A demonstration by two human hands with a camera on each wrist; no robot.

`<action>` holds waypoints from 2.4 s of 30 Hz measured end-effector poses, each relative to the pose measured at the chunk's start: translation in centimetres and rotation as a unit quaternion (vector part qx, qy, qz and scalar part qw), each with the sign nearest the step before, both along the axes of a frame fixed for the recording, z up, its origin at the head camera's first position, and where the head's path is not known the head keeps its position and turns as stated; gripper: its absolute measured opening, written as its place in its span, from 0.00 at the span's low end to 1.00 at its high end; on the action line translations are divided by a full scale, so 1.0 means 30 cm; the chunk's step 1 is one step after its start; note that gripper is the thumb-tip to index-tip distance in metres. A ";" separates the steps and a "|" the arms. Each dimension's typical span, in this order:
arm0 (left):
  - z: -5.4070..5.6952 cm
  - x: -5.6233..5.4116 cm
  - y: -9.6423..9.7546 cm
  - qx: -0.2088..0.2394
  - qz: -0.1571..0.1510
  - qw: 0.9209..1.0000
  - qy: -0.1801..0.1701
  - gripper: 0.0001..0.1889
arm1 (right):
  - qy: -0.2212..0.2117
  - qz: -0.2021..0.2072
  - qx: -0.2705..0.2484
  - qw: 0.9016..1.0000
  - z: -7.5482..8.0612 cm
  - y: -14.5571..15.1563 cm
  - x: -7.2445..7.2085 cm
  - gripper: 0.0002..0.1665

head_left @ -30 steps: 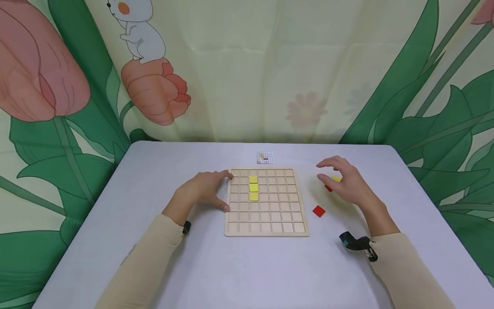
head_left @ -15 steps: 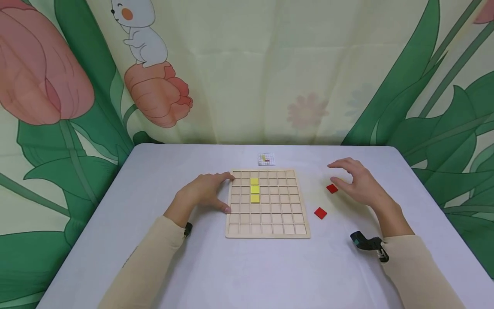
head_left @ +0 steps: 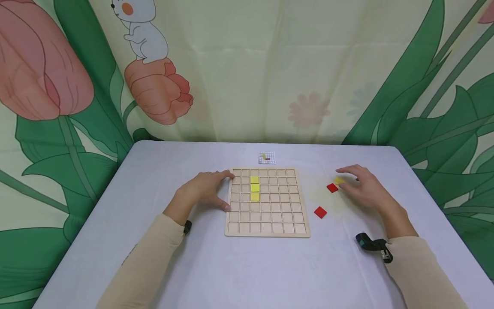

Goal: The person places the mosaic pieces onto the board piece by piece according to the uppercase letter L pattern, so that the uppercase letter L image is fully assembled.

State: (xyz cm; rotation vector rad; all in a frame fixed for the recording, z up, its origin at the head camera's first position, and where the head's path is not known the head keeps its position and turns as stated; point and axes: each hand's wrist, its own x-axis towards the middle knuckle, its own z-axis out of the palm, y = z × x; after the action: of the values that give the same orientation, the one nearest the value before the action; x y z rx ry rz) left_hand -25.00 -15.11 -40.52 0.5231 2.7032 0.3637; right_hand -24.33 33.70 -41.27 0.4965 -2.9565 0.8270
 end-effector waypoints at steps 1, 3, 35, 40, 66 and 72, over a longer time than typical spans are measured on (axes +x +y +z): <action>0.001 -0.001 0.001 -0.001 -0.001 1.000 0.000 0.57 | -0.009 -0.004 0.006 1.000 -0.002 0.006 0.001 0.26; 0.001 -0.003 0.002 0.000 -0.002 1.000 0.001 0.58 | -0.023 -0.013 0.013 1.000 -0.004 0.016 0.001 0.27; 0.002 -0.014 0.001 -0.011 -0.002 1.000 -0.018 0.59 | -0.038 -0.024 0.000 0.999 -0.040 0.004 -0.007 0.24; -0.005 -0.008 -0.002 -0.011 0.000 1.000 -0.018 0.60 | -0.033 -0.022 -0.003 0.999 -0.045 -0.006 0.000 0.26; 0.001 -0.003 0.002 -0.007 0.011 1.000 -0.014 0.59 | 0.045 0.012 -0.061 0.997 0.001 -0.130 0.020 0.26; 0.004 -0.006 0.002 -0.009 0.004 1.000 -0.012 0.59 | 0.058 0.027 -0.067 0.996 0.004 -0.158 0.016 0.28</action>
State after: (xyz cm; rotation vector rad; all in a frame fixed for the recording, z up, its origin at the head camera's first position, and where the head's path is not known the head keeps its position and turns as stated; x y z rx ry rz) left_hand -25.20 -15.03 -40.40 0.4989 2.6838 0.3454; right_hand -23.84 28.97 -41.14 0.5971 -2.7715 0.9595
